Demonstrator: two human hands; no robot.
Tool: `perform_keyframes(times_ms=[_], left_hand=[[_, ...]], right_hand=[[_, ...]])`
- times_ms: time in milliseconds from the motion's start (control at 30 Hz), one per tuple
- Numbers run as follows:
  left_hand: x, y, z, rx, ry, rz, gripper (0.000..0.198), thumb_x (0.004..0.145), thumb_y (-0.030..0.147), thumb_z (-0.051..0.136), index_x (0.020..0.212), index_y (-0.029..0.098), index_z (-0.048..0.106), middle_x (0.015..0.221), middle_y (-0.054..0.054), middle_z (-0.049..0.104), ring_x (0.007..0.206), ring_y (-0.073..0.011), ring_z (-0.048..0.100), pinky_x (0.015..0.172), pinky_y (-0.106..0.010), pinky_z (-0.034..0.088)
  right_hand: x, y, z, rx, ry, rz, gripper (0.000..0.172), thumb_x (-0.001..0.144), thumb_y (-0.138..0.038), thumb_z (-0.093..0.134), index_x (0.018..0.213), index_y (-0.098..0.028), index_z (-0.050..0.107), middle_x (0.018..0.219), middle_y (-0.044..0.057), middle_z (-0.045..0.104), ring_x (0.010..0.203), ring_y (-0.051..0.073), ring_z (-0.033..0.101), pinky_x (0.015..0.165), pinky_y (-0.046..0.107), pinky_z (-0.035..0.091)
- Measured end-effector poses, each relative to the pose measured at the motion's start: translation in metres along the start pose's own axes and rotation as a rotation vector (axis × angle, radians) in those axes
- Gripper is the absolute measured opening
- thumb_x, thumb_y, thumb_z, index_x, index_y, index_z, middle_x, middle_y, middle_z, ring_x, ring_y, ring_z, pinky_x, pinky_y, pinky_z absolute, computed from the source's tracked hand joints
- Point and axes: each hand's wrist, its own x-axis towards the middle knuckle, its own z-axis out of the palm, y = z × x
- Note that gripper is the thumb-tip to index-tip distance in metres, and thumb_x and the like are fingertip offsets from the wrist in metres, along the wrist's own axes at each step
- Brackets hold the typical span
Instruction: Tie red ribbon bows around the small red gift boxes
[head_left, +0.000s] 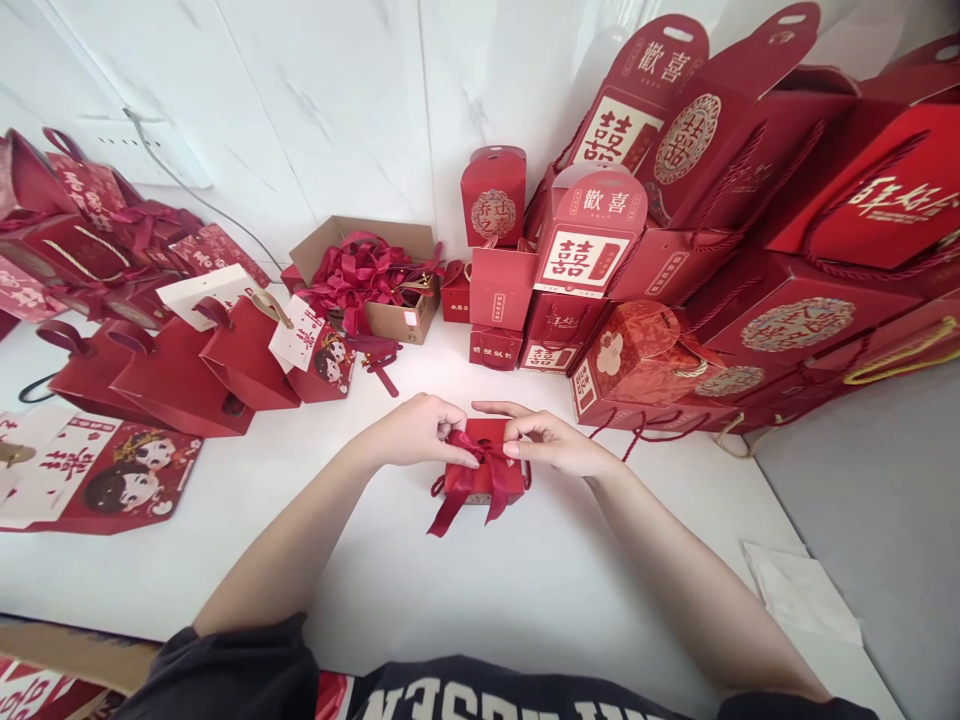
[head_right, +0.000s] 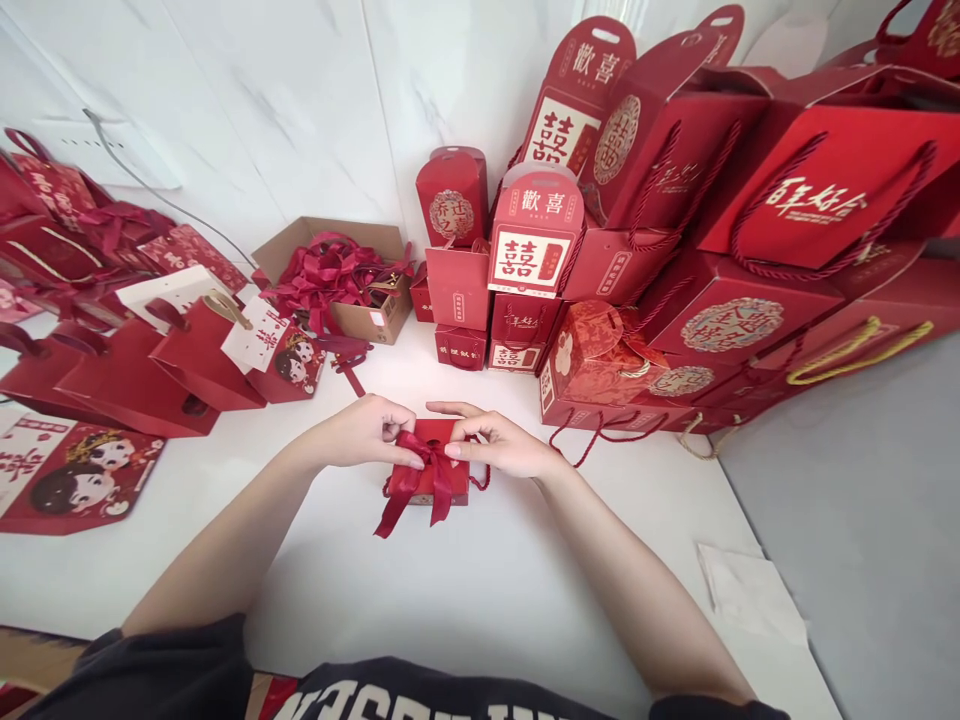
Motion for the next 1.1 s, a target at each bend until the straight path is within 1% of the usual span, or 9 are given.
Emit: perform_keyframes(times_ms=[167,300,433,600,700,800,900,967,1100], left_hand=[[0.003,-0.006,-0.001,-0.008,0.017,0.027,0.046,0.066,0.054,0.073,0.058,0.016,0.048,0.052,0.008,0.031,0.053,-0.0079,0.025,0.051,-0.022,0.019],[0.008,-0.017,-0.002,-0.089,-0.040,0.088,0.047,0.067,0.050,0.074,0.059,0.016,0.043,0.058,0.007,0.033,0.056,-0.0079,0.023,0.053,-0.022,0.018],[0.012,-0.029,-0.002,-0.172,-0.086,0.136,0.049,0.066,0.044,0.077,0.058,0.017,0.037,0.060,0.007,0.031,0.058,-0.0080,0.022,0.053,-0.023,0.017],[0.015,-0.038,-0.005,-0.216,-0.126,0.155,0.048,0.066,0.040,0.077,0.058,0.017,0.035,0.058,0.008,0.025,0.056,-0.0076,0.019,0.052,-0.023,0.017],[0.014,-0.035,-0.008,-0.247,-0.146,0.158,0.040,0.076,0.042,0.068,0.060,0.016,0.041,0.057,0.007,0.030,0.055,-0.0078,0.024,0.052,-0.023,0.021],[0.009,-0.024,-0.010,-0.245,-0.136,0.130,0.039,0.082,0.043,0.058,0.061,0.016,0.043,0.059,0.005,0.036,0.056,-0.0082,0.029,0.053,-0.023,0.024],[0.004,-0.013,-0.011,-0.167,-0.092,0.076,0.039,0.083,0.044,0.056,0.060,0.016,0.043,0.059,0.005,0.036,0.056,-0.0079,0.028,0.053,-0.023,0.024],[0.002,-0.009,-0.010,-0.104,-0.065,0.030,0.038,0.083,0.044,0.055,0.060,0.015,0.046,0.059,0.004,0.039,0.055,-0.0079,0.030,0.052,-0.022,0.025],[0.001,-0.006,-0.006,-0.032,-0.023,-0.050,0.034,0.080,0.048,0.058,0.068,0.016,0.056,0.058,0.005,0.044,0.053,-0.0088,0.035,0.051,-0.022,0.027]], right_hand=[[-0.001,0.008,-0.002,0.009,0.037,-0.003,0.035,0.088,-0.050,0.060,0.072,-0.019,0.066,0.143,0.008,0.047,0.131,0.027,0.046,0.106,0.044,0.039],[-0.002,0.012,-0.004,0.028,0.032,-0.005,0.033,0.088,-0.049,0.060,0.073,-0.019,0.065,0.139,0.008,0.049,0.130,0.026,0.047,0.105,0.042,0.040],[-0.001,0.015,-0.004,0.010,0.014,-0.008,0.037,0.088,-0.051,0.059,0.073,-0.018,0.063,0.136,0.009,0.049,0.128,0.024,0.048,0.107,0.041,0.038],[0.001,0.022,-0.004,0.015,0.001,-0.035,0.038,0.089,-0.052,0.057,0.074,-0.018,0.061,0.135,0.009,0.048,0.129,0.023,0.046,0.108,0.041,0.035],[0.000,0.022,-0.004,0.012,0.015,-0.039,0.038,0.089,-0.052,0.057,0.073,-0.018,0.061,0.134,0.008,0.049,0.127,0.024,0.048,0.108,0.041,0.036],[-0.002,0.016,-0.006,-0.019,0.030,-0.013,0.037,0.090,-0.052,0.056,0.073,-0.019,0.061,0.134,0.008,0.048,0.130,0.024,0.046,0.108,0.042,0.037],[-0.004,0.011,-0.010,-0.063,0.045,-0.027,0.035,0.091,-0.050,0.056,0.073,-0.020,0.062,0.135,0.006,0.048,0.135,0.023,0.039,0.113,0.042,0.031],[-0.004,0.010,-0.012,-0.078,0.052,-0.042,0.034,0.091,-0.049,0.056,0.074,-0.020,0.063,0.135,0.006,0.048,0.137,0.023,0.037,0.115,0.042,0.028],[-0.005,0.012,-0.018,-0.057,0.043,-0.023,0.034,0.091,-0.048,0.056,0.076,-0.020,0.066,0.135,0.008,0.050,0.131,0.024,0.045,0.112,0.043,0.032]])
